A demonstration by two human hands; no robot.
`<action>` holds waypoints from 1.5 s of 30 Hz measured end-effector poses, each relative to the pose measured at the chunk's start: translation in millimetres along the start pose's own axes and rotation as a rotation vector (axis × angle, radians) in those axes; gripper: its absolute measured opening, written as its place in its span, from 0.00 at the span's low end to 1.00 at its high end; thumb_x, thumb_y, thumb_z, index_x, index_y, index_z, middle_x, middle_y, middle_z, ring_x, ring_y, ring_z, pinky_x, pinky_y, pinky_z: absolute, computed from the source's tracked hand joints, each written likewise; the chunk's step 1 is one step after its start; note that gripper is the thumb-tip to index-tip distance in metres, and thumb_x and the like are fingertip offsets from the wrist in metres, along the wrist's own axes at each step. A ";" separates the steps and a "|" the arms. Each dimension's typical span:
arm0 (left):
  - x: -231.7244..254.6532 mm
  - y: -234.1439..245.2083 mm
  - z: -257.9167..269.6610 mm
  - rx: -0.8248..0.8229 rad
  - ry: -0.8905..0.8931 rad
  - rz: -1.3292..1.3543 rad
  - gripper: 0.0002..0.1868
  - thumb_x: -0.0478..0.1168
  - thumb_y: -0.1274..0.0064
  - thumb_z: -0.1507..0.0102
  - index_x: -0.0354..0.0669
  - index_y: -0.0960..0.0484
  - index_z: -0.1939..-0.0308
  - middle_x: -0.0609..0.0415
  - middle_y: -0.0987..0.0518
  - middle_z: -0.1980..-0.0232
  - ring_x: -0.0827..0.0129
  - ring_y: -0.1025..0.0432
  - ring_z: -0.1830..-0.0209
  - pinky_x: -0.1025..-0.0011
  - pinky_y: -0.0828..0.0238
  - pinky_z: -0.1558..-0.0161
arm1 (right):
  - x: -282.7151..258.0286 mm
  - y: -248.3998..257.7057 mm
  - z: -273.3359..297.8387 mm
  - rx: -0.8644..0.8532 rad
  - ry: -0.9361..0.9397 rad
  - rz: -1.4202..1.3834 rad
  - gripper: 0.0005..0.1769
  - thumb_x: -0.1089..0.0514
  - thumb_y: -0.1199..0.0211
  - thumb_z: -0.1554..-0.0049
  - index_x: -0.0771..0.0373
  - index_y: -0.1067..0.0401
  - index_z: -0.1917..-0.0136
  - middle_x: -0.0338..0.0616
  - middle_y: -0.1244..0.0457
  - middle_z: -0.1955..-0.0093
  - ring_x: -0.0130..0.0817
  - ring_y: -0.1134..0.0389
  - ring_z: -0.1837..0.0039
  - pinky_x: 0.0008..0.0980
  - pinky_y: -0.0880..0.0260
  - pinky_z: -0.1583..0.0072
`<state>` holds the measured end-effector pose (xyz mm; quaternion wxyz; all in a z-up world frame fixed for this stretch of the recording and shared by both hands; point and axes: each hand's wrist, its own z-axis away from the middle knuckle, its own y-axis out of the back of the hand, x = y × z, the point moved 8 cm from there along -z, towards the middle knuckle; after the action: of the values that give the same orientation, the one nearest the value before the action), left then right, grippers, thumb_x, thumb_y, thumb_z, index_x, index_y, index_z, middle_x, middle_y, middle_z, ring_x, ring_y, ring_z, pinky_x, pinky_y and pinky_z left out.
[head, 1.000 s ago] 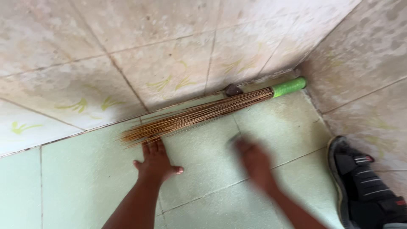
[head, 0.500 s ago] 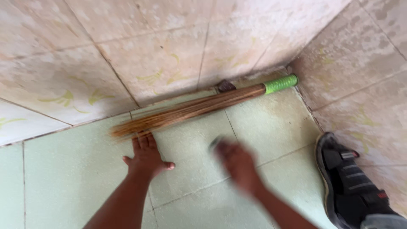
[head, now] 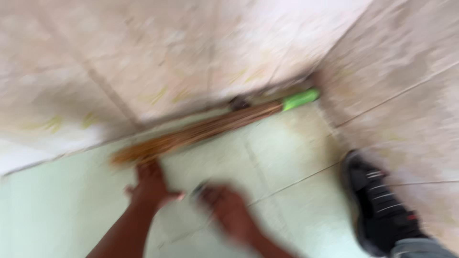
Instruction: The person scrubs a tiled floor by hand using a small brush, applying repeated circular and back-and-forth motions over stained areas of the tile.
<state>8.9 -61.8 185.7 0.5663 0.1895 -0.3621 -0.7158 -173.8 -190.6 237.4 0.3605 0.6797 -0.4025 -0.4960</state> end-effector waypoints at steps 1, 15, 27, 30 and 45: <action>-2.0 -3.2 2.5 -0.001 -0.028 -0.016 0.80 0.73 0.32 0.53 0.47 0.72 0.18 0.54 0.71 0.14 0.55 0.77 0.14 0.28 0.51 0.30 | 45.6 6.6 -3.0 -0.017 -0.142 -0.084 0.23 0.64 0.47 0.41 0.65 0.29 0.33 0.52 0.36 0.31 0.50 0.35 0.32 0.46 0.36 0.32; -143.1 -11.5 1.5 -0.065 -0.072 -0.018 0.71 0.63 0.26 0.52 0.58 0.61 0.18 0.46 0.68 0.14 0.42 0.69 0.15 0.53 0.59 0.19 | -50.7 7.7 -15.8 -0.065 -0.118 0.168 0.39 0.60 0.37 0.62 0.52 0.28 0.34 0.53 0.40 0.28 0.60 0.39 0.33 0.60 0.36 0.41; -303.8 -67.5 155.4 -0.092 0.434 0.340 0.80 0.69 0.25 0.55 0.74 0.75 0.19 0.53 0.80 0.15 0.48 0.79 0.15 0.27 0.51 0.29 | -78.9 -61.5 -79.0 -0.475 -0.198 0.280 0.41 0.59 0.35 0.48 0.46 0.37 0.23 0.45 0.44 0.24 0.49 0.36 0.37 0.47 0.30 0.39; -313.4 -71.0 161.8 -0.041 0.361 0.345 0.80 0.69 0.25 0.56 0.74 0.77 0.21 0.55 0.82 0.15 0.53 0.81 0.15 0.26 0.58 0.29 | -194.2 -92.3 -64.9 -0.632 0.211 -0.010 0.40 0.55 0.27 0.55 0.50 0.34 0.29 0.51 0.48 0.19 0.58 0.42 0.28 0.51 0.38 0.36; -307.5 -74.2 163.8 -0.001 0.299 0.340 0.81 0.67 0.26 0.55 0.64 0.78 0.19 0.47 0.83 0.16 0.44 0.83 0.16 0.19 0.59 0.33 | -116.7 -90.1 -104.4 -0.508 0.100 0.348 0.50 0.54 0.29 0.54 0.49 0.44 0.21 0.59 0.54 0.18 0.65 0.41 0.31 0.52 0.41 0.31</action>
<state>-64.4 286.6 197.7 0.7262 0.2296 -0.3006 -0.5740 -77.5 -38.0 227.9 0.6176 0.5122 -0.3581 -0.4775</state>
